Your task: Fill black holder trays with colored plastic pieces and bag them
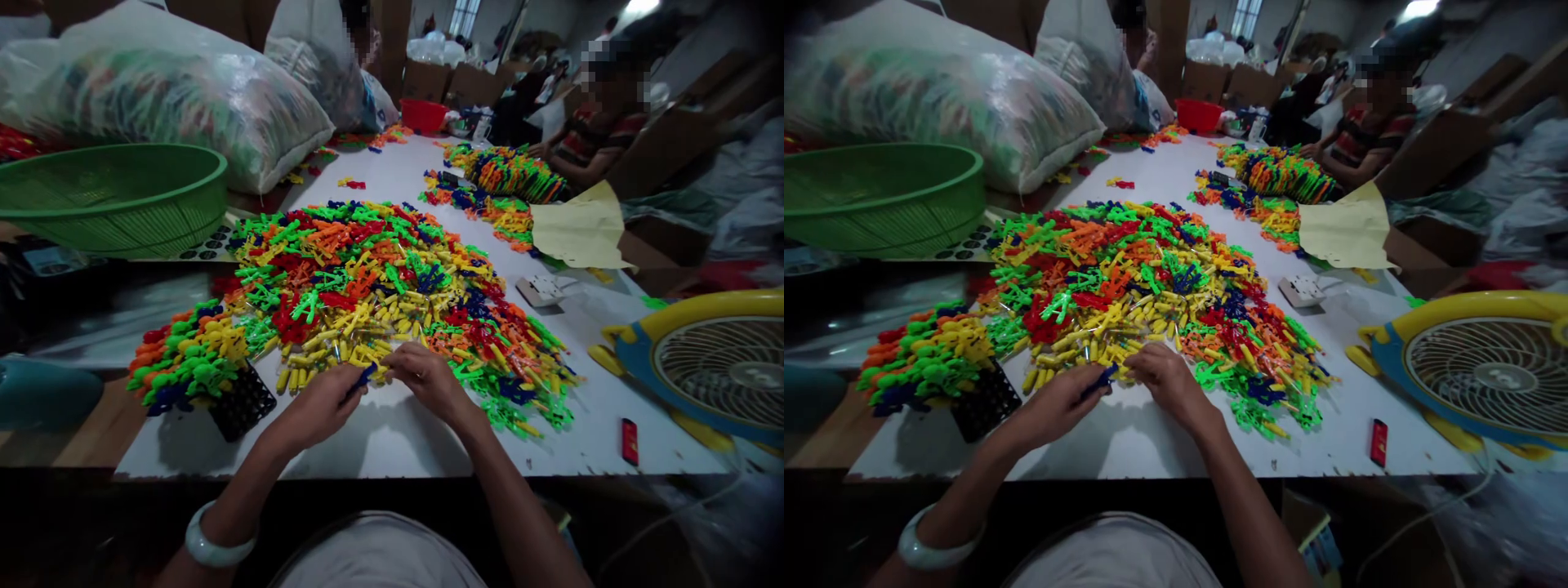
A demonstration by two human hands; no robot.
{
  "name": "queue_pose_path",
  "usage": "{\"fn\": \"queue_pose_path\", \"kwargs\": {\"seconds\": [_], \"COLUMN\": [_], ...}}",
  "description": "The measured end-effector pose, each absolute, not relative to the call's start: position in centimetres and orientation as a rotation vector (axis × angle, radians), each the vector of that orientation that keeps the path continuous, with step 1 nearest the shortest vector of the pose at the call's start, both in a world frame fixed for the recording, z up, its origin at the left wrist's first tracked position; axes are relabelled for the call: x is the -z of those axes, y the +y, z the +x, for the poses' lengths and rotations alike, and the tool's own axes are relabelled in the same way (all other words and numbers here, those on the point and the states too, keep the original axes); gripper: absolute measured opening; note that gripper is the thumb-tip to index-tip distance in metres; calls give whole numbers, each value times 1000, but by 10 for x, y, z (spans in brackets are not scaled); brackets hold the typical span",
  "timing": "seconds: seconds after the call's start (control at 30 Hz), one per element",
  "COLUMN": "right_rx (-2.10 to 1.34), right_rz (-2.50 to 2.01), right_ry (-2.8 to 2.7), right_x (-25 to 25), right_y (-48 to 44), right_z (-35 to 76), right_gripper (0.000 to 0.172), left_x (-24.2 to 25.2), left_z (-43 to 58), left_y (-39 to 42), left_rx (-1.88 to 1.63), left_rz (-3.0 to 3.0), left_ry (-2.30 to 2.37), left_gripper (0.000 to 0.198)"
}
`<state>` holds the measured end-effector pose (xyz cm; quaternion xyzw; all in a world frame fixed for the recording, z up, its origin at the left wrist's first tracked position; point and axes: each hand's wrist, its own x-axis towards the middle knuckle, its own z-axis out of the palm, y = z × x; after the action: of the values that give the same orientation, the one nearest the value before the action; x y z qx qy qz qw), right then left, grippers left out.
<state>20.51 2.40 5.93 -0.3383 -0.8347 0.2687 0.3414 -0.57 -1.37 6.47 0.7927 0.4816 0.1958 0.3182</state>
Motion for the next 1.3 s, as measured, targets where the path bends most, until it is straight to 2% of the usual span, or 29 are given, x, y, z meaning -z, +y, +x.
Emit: {"fn": "queue_pose_path", "kwargs": {"seconds": [0.1, 0.2, 0.3, 0.4, 0.5, 0.6, 0.67, 0.8, 0.9, 1.0, 1.13, 1.2, 1.3], "right_rx": [-1026, -1070, -653, -115, -126, -186, -182, -166, -137, -143, -285, -516, -916], "right_rz": [-849, -977, -1281, -1469, -1380, -1298, -1296, -1479, -1632, -1676, -1674, -1611, -1374], "right_ry": [-2164, -2143, -2062, -1967, -2031, -2215, -2338, -2493, -2568, -2614, -2472, -2197, -1721], "right_x": [-62, -76, -88, -81, -60, -41, -36, -44, -53, -56, -51, -47, -45], "right_y": [25, 17, 15, 26, 39, 47, 51, 58, 61, 61, 57, 51, 34], "right_z": [230, 272, 318, 328, 284, 223, 193, 166, 158, 156, 172, 184, 195], "right_gripper": [22, 23, 23, 24, 28, 28, 26, 15, 15, 20, 20, 20, 29], "left_x": [-64, -65, -62, -54, -44, -34, -30, -32, -42, -51, -51, -49, -45], "left_z": [7, 16, 14, 16, 30, 39, 35, 12, 1, -1, 3, 6, 13], "left_y": [-19, -24, -19, -6, 3, 3, 0, 1, 6, 8, 4, 2, -2], "left_rx": [-426, -523, -671, -670, -480, -430, -540, -900, -1137, -1254, -1313, -1322, -1338], "left_rz": [2070, 2020, 2030, 2188, 2388, 2480, 2482, 2312, 2007, 1565, 952, 750, 586], "left_ry": [1139, 1074, 1241, 1534, 1648, 1691, 1697, 1669, 1851, 1830, 1482, 1408, 1368], "left_gripper": [20, 27, 39, 38, 47, 39, 33, 32, 23, 24, 40, 50, 55]}}
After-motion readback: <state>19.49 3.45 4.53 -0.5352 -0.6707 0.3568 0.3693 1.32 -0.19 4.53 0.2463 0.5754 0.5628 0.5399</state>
